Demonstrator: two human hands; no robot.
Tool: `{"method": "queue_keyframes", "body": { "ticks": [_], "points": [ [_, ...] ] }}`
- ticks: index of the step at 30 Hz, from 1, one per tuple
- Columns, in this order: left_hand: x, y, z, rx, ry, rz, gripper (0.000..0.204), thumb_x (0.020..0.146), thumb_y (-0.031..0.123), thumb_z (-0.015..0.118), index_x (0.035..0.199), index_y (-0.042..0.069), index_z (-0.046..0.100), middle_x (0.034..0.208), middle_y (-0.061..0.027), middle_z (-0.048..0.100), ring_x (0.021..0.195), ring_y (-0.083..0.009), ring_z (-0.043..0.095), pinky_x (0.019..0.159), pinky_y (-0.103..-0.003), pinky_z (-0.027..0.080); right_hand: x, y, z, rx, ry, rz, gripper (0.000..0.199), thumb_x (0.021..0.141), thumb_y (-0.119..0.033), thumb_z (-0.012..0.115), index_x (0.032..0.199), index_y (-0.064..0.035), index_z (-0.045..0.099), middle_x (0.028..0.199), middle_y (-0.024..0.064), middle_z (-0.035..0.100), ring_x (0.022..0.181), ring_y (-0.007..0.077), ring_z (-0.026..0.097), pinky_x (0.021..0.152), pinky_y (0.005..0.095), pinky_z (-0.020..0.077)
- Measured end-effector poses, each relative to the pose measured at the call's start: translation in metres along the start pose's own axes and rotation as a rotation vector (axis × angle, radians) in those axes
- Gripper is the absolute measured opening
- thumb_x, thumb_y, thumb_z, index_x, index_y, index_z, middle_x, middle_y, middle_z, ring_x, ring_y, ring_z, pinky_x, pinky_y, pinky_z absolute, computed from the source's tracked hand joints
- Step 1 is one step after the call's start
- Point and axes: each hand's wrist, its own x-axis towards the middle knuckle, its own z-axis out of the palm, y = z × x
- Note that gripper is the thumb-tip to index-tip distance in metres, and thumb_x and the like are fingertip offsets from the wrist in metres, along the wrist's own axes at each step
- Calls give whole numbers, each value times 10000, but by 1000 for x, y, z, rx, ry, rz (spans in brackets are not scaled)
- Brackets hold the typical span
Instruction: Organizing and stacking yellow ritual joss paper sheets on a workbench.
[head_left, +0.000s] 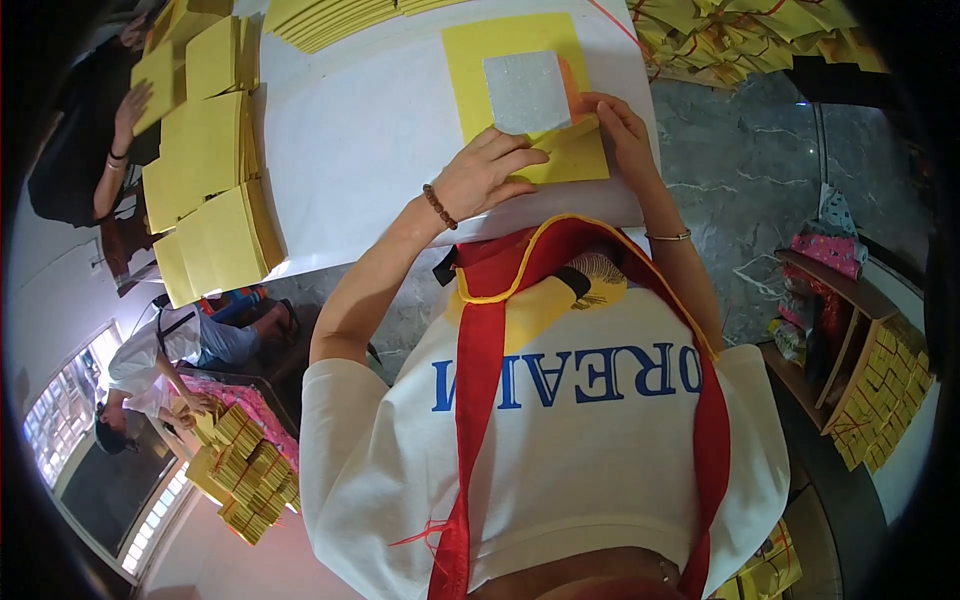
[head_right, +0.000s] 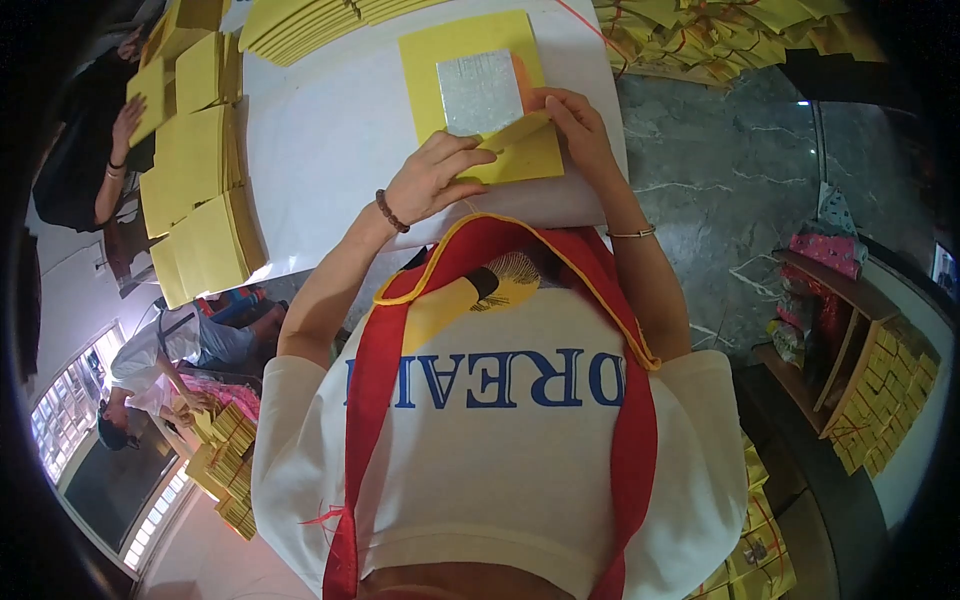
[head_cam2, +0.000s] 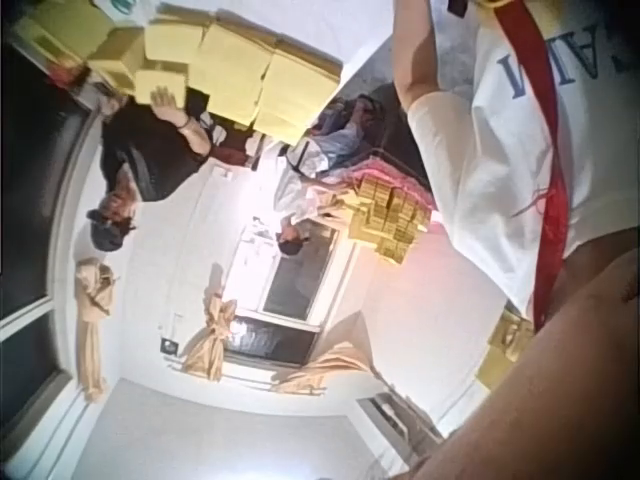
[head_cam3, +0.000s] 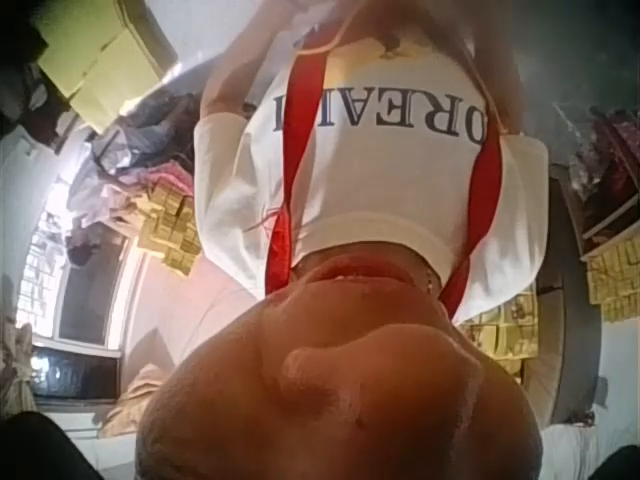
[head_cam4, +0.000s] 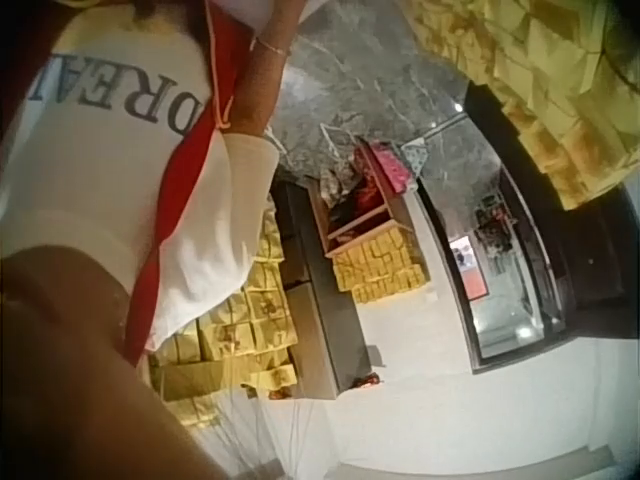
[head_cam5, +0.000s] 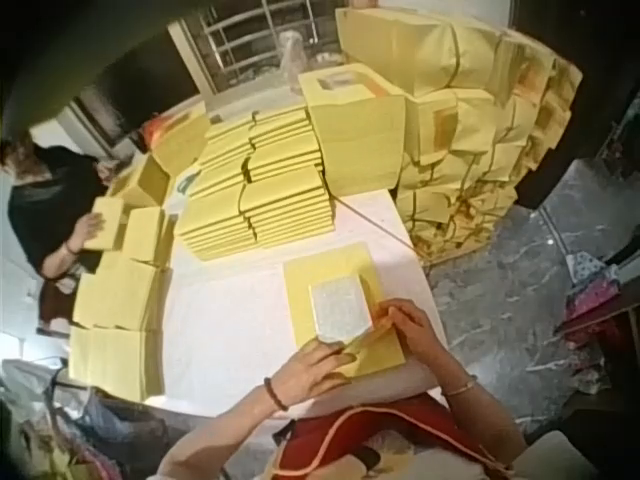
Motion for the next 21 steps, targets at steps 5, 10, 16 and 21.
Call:
{"method": "queue_keyframes", "body": {
  "ticks": [5,10,16,21],
  "points": [
    [1,0,1,-40,109,8,230,820,100,604,1046,76,575,1053,-123,551,848,-287,558,739,-357,474,1,-1,-2,58,-17,5,281,947,-221,470,1109,-19,579,1042,60,609,979,128,545,885,265,417],
    [3,3,6,-40,202,-221,109,824,58,532,932,42,537,920,-123,575,772,-287,578,651,-377,473,-2,3,-5,21,-78,-136,303,858,-191,589,1116,-31,582,1127,67,567,1090,165,484,941,305,374],
    [3,1,-3,7,134,-182,172,806,57,554,975,38,529,902,-125,579,782,-285,577,661,-365,464,0,9,-3,-329,-27,-133,418,761,-53,683,1150,-24,531,1144,50,520,1073,149,484,922,272,392],
    [-9,8,-8,76,287,-71,382,736,94,641,1093,43,517,1048,-137,568,920,-312,544,787,-407,415,2,11,-4,-331,-25,-166,366,786,-62,662,1132,-32,544,1115,39,525,1043,132,494,889,258,415]
  ]
}}
